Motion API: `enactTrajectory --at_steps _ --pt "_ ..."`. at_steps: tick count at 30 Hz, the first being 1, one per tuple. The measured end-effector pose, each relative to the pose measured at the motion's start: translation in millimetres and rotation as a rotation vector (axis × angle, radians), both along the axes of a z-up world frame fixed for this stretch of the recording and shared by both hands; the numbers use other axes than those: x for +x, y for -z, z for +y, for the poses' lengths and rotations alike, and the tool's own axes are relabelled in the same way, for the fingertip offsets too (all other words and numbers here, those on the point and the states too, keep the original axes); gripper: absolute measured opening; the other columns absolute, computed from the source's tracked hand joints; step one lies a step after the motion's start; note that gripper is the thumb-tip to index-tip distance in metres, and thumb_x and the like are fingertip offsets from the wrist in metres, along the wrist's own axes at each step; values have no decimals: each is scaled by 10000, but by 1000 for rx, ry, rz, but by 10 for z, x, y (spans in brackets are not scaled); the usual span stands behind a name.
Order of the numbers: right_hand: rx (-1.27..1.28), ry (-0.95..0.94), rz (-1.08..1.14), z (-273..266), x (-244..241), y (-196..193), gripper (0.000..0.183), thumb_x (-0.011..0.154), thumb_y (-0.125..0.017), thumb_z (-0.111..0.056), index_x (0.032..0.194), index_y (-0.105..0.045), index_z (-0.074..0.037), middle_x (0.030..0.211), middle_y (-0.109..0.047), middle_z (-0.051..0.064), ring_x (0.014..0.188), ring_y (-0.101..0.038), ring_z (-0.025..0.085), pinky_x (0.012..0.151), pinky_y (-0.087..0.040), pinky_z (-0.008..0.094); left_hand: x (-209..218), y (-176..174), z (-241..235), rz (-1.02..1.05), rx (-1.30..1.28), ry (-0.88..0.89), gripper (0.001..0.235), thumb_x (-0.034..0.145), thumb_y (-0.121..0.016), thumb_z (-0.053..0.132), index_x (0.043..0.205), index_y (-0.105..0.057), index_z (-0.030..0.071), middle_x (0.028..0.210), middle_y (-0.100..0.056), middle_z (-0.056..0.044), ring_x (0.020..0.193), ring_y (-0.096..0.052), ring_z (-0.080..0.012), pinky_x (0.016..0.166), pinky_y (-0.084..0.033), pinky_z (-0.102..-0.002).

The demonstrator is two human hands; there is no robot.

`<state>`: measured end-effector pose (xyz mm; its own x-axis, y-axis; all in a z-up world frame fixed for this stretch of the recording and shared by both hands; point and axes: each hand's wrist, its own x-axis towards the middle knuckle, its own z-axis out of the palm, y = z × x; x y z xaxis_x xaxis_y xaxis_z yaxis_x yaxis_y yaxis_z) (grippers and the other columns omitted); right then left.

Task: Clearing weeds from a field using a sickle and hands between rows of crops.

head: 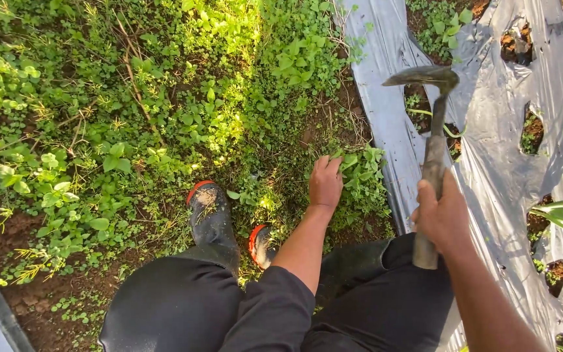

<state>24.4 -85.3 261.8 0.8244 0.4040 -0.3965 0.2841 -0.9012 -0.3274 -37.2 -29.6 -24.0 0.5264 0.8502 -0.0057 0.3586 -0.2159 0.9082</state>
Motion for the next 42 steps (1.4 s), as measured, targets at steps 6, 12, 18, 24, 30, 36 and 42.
enactTrajectory --at_steps 6,12,18,24,30,36,42 --pt "-383 -308 203 -203 -286 180 674 983 -576 -401 1488 -495 38 802 -781 287 753 -779 465 788 -593 595 19 241 -28 -24 -40 -23 344 932 -668 -45 1237 -619 106 1177 -525 -109 1129 -633 -380 854 -669 -512" --pt "-29 -85 -33 -24 83 -20 692 1116 -498 -311 1617 -259 103 689 -687 233 547 -688 376 569 -568 508 36 369 -91 -20 -43 -38 335 925 -693 -35 1205 -612 129 1160 -508 -74 1129 -633 -363 876 -673 -474" --pt "-383 -328 239 -196 -243 263 620 1053 -516 -289 1560 -385 45 920 -730 334 755 -753 470 658 -607 571 -34 301 0 -42 -102 -45 322 931 -665 -57 1191 -631 129 1182 -512 -86 1186 -616 -388 896 -674 -516" --pt "-286 -189 3 1 21 -31 714 1054 -525 -404 1592 -391 45 705 -762 228 671 -768 406 786 -588 581 -106 324 -63 -32 -146 -24 354 904 -702 -43 1196 -625 142 1216 -500 -78 1232 -590 -393 935 -658 -528" --pt "-519 -388 206 -31 -489 65 572 1001 -533 -375 1472 -533 -51 1038 -772 312 874 -780 490 904 -576 637 -197 135 1 -99 -220 -34 224 951 -601 45 1159 -621 125 1161 -502 -78 1176 -603 -375 910 -652 -536" --pt "-534 -415 -19 85 -316 -152 747 1025 -477 -526 1554 -449 0 985 -794 299 1020 -733 516 989 -501 652 -346 -32 -88 -80 -240 -3 269 913 -623 209 1160 -625 102 1145 -489 -94 1093 -611 -378 824 -639 -557" --pt "-485 -215 57 -33 -357 37 696 1018 -468 -501 1604 -369 -138 966 -774 331 915 -777 467 876 -598 617 -388 -67 -16 -23 -320 7 300 906 -634 84 1203 -608 106 1181 -486 -102 1164 -586 -374 865 -637 -555"
